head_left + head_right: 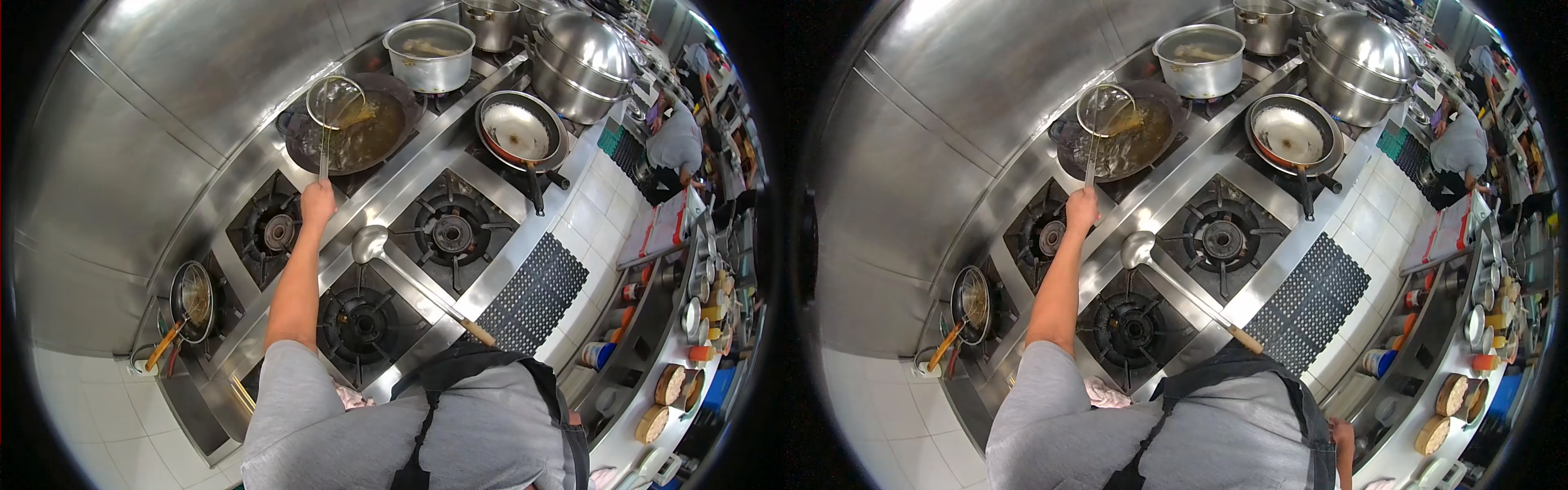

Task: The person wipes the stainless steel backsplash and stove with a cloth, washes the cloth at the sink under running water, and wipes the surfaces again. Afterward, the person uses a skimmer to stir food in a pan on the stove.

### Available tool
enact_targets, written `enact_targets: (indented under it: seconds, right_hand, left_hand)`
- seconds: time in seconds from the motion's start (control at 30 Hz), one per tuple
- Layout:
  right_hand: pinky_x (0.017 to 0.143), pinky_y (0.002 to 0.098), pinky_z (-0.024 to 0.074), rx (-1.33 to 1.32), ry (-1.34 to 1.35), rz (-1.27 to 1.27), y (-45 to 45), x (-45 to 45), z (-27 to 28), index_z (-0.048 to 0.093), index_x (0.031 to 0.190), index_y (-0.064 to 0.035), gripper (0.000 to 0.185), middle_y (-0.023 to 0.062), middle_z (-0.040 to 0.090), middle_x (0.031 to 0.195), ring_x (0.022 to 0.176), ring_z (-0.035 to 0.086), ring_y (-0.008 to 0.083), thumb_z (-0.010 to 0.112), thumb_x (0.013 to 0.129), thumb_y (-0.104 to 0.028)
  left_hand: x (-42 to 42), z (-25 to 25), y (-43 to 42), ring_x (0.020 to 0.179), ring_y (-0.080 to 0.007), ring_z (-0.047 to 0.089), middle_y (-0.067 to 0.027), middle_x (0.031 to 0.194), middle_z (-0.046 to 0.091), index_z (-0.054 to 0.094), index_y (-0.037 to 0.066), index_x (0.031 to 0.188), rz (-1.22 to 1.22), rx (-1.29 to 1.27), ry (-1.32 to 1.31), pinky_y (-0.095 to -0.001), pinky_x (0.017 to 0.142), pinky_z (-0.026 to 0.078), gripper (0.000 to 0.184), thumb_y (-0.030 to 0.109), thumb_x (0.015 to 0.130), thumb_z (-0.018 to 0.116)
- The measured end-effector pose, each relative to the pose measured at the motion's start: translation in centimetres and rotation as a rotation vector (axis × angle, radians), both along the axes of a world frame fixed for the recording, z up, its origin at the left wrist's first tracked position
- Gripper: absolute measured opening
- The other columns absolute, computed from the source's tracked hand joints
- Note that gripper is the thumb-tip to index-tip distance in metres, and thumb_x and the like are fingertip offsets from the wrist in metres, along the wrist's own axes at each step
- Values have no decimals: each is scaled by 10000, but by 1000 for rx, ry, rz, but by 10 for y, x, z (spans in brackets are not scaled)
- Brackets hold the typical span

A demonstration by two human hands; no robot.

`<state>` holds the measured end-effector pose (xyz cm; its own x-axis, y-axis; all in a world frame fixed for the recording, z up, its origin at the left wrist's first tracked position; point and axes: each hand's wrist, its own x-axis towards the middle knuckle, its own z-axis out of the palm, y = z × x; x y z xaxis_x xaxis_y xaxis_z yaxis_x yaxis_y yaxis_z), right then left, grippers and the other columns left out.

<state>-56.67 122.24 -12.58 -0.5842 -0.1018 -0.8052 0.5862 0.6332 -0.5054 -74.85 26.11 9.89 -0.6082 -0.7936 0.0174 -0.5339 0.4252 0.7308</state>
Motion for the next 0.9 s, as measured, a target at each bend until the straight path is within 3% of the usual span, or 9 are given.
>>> enact_targets:
  seconds: [0.17, 0.27, 0.37, 0.53, 0.9]
  right_hand:
    - [362, 362, 403, 238, -95, -341, -18, 15, -14, 630, 710, -73, 335, 33, 555, 593, 400, 502, 180, 573, 972, -275]
    - [359, 355, 369, 181, -96, -411, -37, 8, 7, 616, 697, -88, 328, 24, 538, 582, 394, 477, 171, 574, 968, -269]
    - [357, 349, 335, 142, -93, -444, -50, 4, 24, 602, 684, -104, 323, 16, 521, 571, 389, 451, 161, 575, 964, -263]
    - [352, 339, 279, 107, -95, -476, -62, 4, 39, 578, 663, -129, 319, 2, 493, 553, 379, 409, 145, 577, 956, -253]
    - [446, 373, 360, 176, -72, -382, -54, 7, 34, 623, 749, -114, 262, 47, 559, 648, 489, 496, 190, 570, 959, -262]
  left_hand:
    - [3, 29, 21, 730, -424, 726, -267, 746, 700, 719, -66, 819, 61, 22, -93, -504, 813, 557, 567, 366, 998, 398]
    - [-2, 0, -2, 859, -473, 708, -294, 867, 712, 739, -57, 891, 40, -226, -169, -538, 856, 542, 568, 389, 1013, 409]
    - [-4, 3, 5, 908, -503, 683, -300, 925, 709, 741, -42, 916, 21, -401, -188, -565, 852, 533, 553, 396, 1025, 421]
    - [-6, -1, 15, 881, -505, 686, -295, 890, 708, 733, -24, 878, -9, -461, -204, -571, 834, 537, 529, 379, 1036, 428]
    - [11, 2, 41, 933, -505, 683, -307, 937, 709, 746, -38, 906, -13, -361, -312, -571, 870, 531, 564, 403, 1041, 422]
